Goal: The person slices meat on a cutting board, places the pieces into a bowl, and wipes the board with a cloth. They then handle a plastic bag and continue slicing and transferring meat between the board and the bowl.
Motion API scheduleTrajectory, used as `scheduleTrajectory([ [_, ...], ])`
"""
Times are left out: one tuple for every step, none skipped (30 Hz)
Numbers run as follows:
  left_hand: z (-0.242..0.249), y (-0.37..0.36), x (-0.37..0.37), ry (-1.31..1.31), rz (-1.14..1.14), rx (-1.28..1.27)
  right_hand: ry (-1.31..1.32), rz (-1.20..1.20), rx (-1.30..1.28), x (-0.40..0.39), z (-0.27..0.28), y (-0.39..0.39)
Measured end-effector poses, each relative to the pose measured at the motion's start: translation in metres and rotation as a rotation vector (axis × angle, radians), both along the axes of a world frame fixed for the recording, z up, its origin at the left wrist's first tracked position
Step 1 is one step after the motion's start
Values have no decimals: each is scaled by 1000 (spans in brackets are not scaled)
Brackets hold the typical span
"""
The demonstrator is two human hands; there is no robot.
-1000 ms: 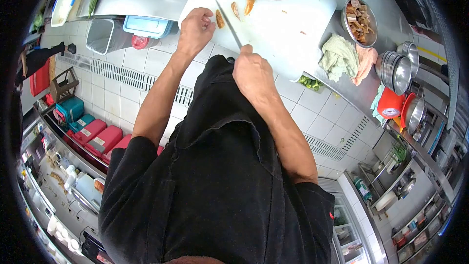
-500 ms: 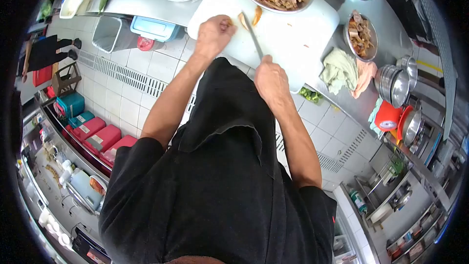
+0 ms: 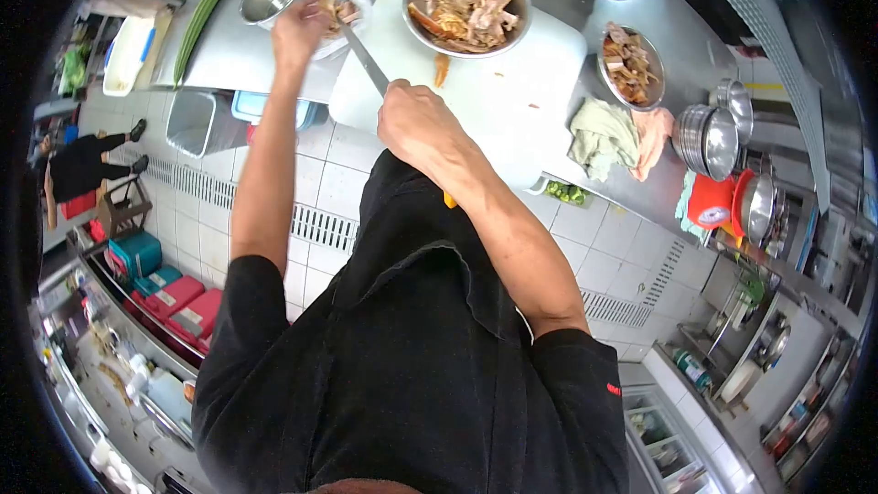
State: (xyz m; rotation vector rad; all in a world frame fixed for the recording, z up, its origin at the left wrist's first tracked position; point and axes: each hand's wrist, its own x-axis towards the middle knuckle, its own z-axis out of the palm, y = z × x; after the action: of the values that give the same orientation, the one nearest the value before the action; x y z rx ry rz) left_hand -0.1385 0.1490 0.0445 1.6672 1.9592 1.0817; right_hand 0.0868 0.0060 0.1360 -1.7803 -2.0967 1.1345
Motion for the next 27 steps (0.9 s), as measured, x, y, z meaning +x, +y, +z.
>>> scheduleTrajectory([
  [1,9,-10,85,0,-23,-24,-2,-25,2,4,-2],
  [2,19,-18,171,2,-41,-34,-14,-42,10,6,-8],
  [4,29,-18,256,6,-55,-44,-26,-57,22,6,-18],
  [7,30,-11,170,-50,6,-53,-35,-71,36,5,-29],
  [11,23,-2,85,-103,64,-30,-73,-124,52,3,-41],
  [14,17,6,0,-151,119,-4,-107,-179,69,0,-53],
  [17,14,21,46,-236,135,5,-157,-219,85,-4,-67],
  [19,11,42,92,-318,152,14,-206,-260,100,-8,-81],
  [21,8,62,138,-399,168,-4,-227,-261,116,-15,-96],
  [23,7,79,269,-495,205,-21,-246,-261,130,-22,-110],
  [30,5,97,344,-567,163,3,-292,-279,142,-27,-123],
  [34,8,111,524,-618,71,30,-338,-297,154,-32,-134],
  [36,13,123,704,-665,-25,59,-383,-316,161,-34,-142],
  [37,19,131,884,-707,-126,98,-437,-368,165,-34,-146],
  [41,25,136,925,-758,-146,139,-490,-417,168,-34,-149],
  [44,31,141,960,-811,-168,180,-543,-466,172,-35,-151],
  [49,37,144,997,-864,-191,194,-540,-454,177,-37,-153],
  [55,41,147,1036,-918,-214,212,-538,-442,180,-41,-155],
  [59,43,149,1044,-937,-215,229,-538,-431,183,-45,-158],
  [63,43,149,1050,-955,-216,237,-537,-430,188,-46,-160],
  [67,42,150,1055,-974,-218,244,-535,-430,192,-46,-162],
  [70,41,151,1034,-964,-218,250,-532,-431,196,-48,-165],
  [73,39,150,1011,-951,-219,257,-535,-426,201,-52,-169],
  [78,36,148,988,-929,-221,264,-530,-420,208,-57,-175],
  [93,26,151,1002,-956,-216,276,-507,-410,214,-61,-177],
  [110,17,152,1029,-955,-221,265,-495,-412,220,-62,-182],
  [96,12,141,841,-885,-73,271,-452,-392,224,-64,-183],
])
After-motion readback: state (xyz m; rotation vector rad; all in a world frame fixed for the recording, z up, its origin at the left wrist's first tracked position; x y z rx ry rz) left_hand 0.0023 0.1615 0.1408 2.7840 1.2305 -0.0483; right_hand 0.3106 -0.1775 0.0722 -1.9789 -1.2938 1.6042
